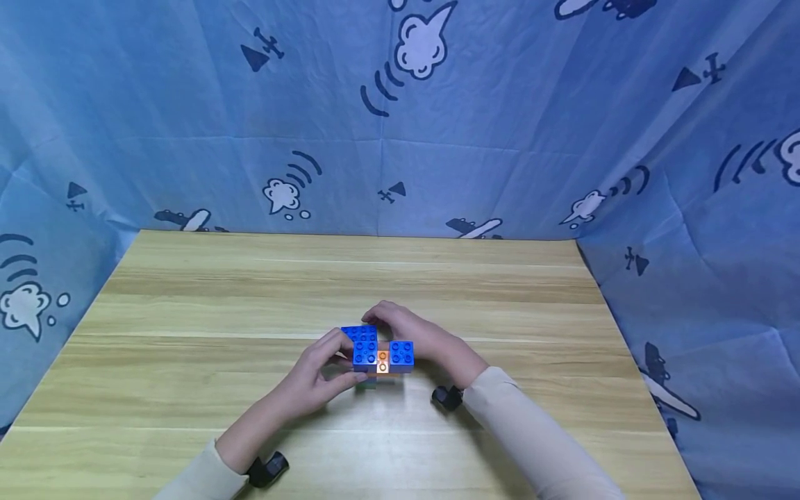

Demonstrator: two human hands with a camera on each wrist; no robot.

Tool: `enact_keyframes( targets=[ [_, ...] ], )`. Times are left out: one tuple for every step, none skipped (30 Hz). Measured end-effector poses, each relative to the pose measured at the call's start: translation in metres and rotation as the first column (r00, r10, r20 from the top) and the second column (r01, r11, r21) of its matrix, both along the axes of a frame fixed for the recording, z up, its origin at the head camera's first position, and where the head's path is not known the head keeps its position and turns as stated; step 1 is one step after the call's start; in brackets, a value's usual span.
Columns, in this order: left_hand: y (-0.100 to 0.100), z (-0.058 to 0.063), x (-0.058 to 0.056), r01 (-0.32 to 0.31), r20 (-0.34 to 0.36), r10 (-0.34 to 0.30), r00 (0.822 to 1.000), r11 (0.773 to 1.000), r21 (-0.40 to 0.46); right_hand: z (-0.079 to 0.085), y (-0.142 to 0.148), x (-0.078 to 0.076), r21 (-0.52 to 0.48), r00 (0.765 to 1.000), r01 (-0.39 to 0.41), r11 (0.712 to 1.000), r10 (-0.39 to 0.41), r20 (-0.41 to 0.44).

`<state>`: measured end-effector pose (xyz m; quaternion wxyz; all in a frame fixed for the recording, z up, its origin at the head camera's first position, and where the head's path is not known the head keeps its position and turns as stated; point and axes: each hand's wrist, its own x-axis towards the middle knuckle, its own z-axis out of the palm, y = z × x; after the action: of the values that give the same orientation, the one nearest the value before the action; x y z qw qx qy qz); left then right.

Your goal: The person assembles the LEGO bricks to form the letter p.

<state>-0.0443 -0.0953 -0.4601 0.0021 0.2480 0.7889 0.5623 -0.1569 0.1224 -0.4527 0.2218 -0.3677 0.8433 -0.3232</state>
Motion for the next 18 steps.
enact_keyframes(
  targets=[
    [0.0, 0.0, 0.0, 0.0, -0.002, 0.0, 1.0, 1.0, 0.001, -0.001, -0.001, -0.001, 0.006, 1.0, -0.001, 1.0, 0.001, 0.003],
    [0.0, 0.0, 0.0, -0.001, -0.003, 0.001, 1.0, 1.0, 0.002, -0.001, -0.002, -0.001, 0.011, 1.0, -0.002, 1.0, 0.002, 0.003],
    [0.0, -0.001, 0.0, 0.0, -0.005, 0.0, 1.0, 1.0, 0.002, -0.002, -0.003, -0.002, 0.016, 1.0, -0.005, 1.0, 0.005, 0.0],
    [0.0, 0.0, 0.0, 0.0, -0.004, 0.0, 1.0, 1.0, 0.002, -0.003, -0.004, -0.002, 0.021, 1.0, -0.01, 1.0, 0.011, -0.009],
    [0.0, 0.0, 0.0, -0.001, -0.003, 0.001, 1.0, 1.0, 0.002, -0.003, -0.005, -0.003, 0.026, 0.999, -0.021, 0.999, 0.021, -0.025],
    [0.0, 0.0, 0.0, 0.0, -0.003, 0.0, 1.0, 1.0, 0.003, -0.003, -0.006, -0.003, 0.031, 0.999, -0.029, 0.999, 0.03, -0.038],
    [-0.001, 0.0, 0.0, 0.0, -0.003, 0.0, 1.0, 1.0, 0.002, -0.004, -0.007, -0.004, 0.038, 0.998, -0.037, 0.999, 0.039, -0.051],
    [-0.001, 0.0, 0.0, 0.0, -0.004, 0.0, 1.0, 1.0, 0.002, -0.004, -0.008, -0.005, 0.044, 0.996, -0.05, 0.998, 0.053, -0.068],
    [-0.001, 0.0, 0.0, 0.0, -0.005, 0.0, 1.0, 1.0, 0.002, -0.004, -0.01, -0.005, 0.049, 0.994, -0.061, 0.997, 0.065, -0.083],
    [-0.001, 0.0, 0.0, 0.0, -0.006, 0.0, 1.0, 1.0, 0.002, -0.005, -0.01, -0.006, 0.054, 0.992, -0.071, 0.996, 0.076, -0.098],
    [-0.001, 0.0, 0.0, 0.0, -0.008, 0.0, 1.0, 1.0, 0.002, -0.005, -0.011, -0.006, 0.056, 0.99, -0.08, 0.995, 0.085, -0.109],
    [-0.001, 0.0, -0.001, 0.0, -0.011, 0.0, 1.0, 1.0, 0.002, -0.005, -0.012, -0.006, 0.057, 0.989, -0.084, 0.995, 0.09, -0.114],
    [-0.001, 0.0, -0.001, 0.0, -0.012, 0.0, 1.0, 1.0, 0.002, -0.005, -0.013, -0.006, 0.057, 0.988, -0.089, 0.994, 0.095, -0.12],
    [-0.001, 0.0, -0.001, 0.0, -0.013, 0.0, 1.0, 1.0, 0.002, -0.006, -0.013, -0.006, 0.058, 0.987, -0.094, 0.994, 0.1, -0.127],
    [-0.001, 0.0, -0.001, 0.002, -0.013, -0.002, 1.0, 1.0, 0.002, -0.006, -0.014, -0.006, 0.056, 0.986, -0.097, 0.994, 0.104, -0.129],
    [-0.001, 0.0, -0.001, 0.003, -0.012, -0.003, 1.0, 1.0, 0.002, -0.006, -0.014, -0.005, 0.053, 0.986, -0.1, 0.994, 0.106, -0.128],
    [-0.001, 0.0, -0.001, 0.004, -0.011, -0.004, 1.0, 1.0, 0.002, -0.006, -0.014, -0.005, 0.051, 0.986, -0.103, 0.993, 0.109, -0.127],
    [-0.001, 0.0, -0.001, 0.005, -0.011, -0.005, 1.0, 1.0, 0.005, -0.006, -0.014, -0.005, 0.048, 0.986, -0.105, 0.993, 0.11, -0.125]
  ],
)
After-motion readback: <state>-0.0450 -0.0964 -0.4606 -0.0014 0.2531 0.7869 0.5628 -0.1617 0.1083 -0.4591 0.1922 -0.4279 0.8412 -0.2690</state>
